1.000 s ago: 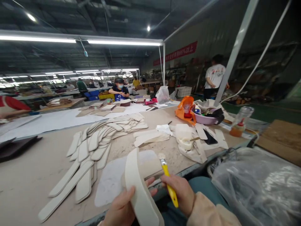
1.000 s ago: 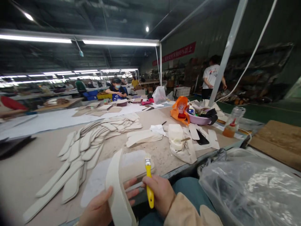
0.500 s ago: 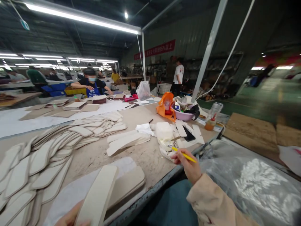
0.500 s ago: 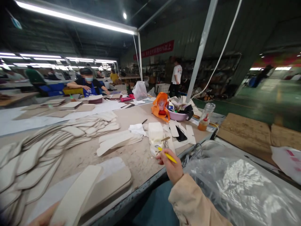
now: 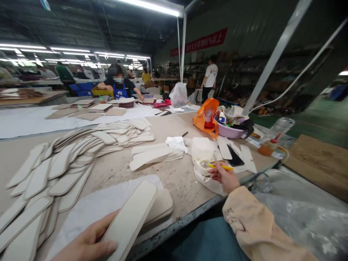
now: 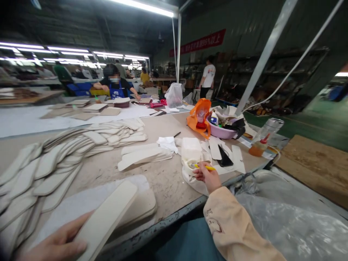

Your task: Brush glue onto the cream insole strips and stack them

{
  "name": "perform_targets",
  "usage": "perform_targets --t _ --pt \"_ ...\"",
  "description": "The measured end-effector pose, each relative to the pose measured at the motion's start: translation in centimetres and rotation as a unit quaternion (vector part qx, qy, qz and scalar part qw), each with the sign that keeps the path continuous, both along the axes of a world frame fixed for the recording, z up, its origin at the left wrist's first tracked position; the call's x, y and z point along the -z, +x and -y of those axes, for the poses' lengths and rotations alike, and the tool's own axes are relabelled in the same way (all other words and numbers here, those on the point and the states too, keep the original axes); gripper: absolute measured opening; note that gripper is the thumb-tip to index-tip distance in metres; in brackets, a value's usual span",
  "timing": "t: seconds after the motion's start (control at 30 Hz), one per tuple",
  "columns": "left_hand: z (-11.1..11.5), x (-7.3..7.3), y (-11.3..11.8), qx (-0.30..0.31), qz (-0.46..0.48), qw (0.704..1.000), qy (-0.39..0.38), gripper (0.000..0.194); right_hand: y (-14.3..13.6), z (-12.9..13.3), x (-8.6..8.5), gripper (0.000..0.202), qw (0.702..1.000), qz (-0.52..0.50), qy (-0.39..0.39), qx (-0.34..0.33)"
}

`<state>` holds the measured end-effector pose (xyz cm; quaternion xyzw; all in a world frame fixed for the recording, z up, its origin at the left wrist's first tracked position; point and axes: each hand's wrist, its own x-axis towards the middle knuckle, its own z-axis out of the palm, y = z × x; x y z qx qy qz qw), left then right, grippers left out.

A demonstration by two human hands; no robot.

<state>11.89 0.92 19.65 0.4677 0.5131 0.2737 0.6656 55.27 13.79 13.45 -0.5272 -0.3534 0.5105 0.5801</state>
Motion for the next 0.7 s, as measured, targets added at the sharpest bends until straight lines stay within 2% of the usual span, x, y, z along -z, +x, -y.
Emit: perform_targets --t 0.13,0.27,0.33,0.4,0.47,0.53,0.6,0.67,0.7 --pt "-0.3 -1.3 1.0 0.054 0.028 0.998 0.010 0.070 0.2 0.8 1.0 0.054 1.000 0.013 -0.007 0.026" --pt "0.0 -1.9 1.9 0.037 0.041 0.998 0.021 0.071 -0.2 2.6 1.0 0.079 0.998 0.010 -0.035 0.056" --pt "0.6 -2.1 2.5 0.012 0.031 0.999 0.042 0.067 -0.8 4.0 0.5 0.077 0.996 0.013 -0.060 0.059" --pt "1.5 -2.0 3.3 -0.008 0.030 0.998 0.047 0.064 -1.9 5.7 0.0 0.063 0.995 0.000 -0.086 0.047" --pt "2.4 -1.5 4.3 -0.015 0.045 0.999 0.025 0.063 -3.8 7.5 -0.7 0.051 0.993 -0.046 -0.109 0.000" --pt "3.2 -0.5 5.6 -0.029 0.063 0.998 0.008 0.062 -6.6 9.4 -1.6 0.052 0.982 -0.112 -0.121 -0.087" --pt "3.9 0.8 7.2 -0.055 0.079 0.995 0.011 0.060 -10.0 10.9 -2.5 0.056 0.960 -0.171 -0.125 -0.186" --pt "4.5 2.2 8.9 -0.074 0.094 0.993 0.004 0.057 -13.3 11.6 -3.4 0.051 0.940 -0.210 -0.097 -0.252" --pt "4.8 2.9 9.7 -0.077 0.101 0.992 -0.007 0.056 -14.7 11.7 -3.7 0.047 0.937 -0.222 -0.078 -0.260"
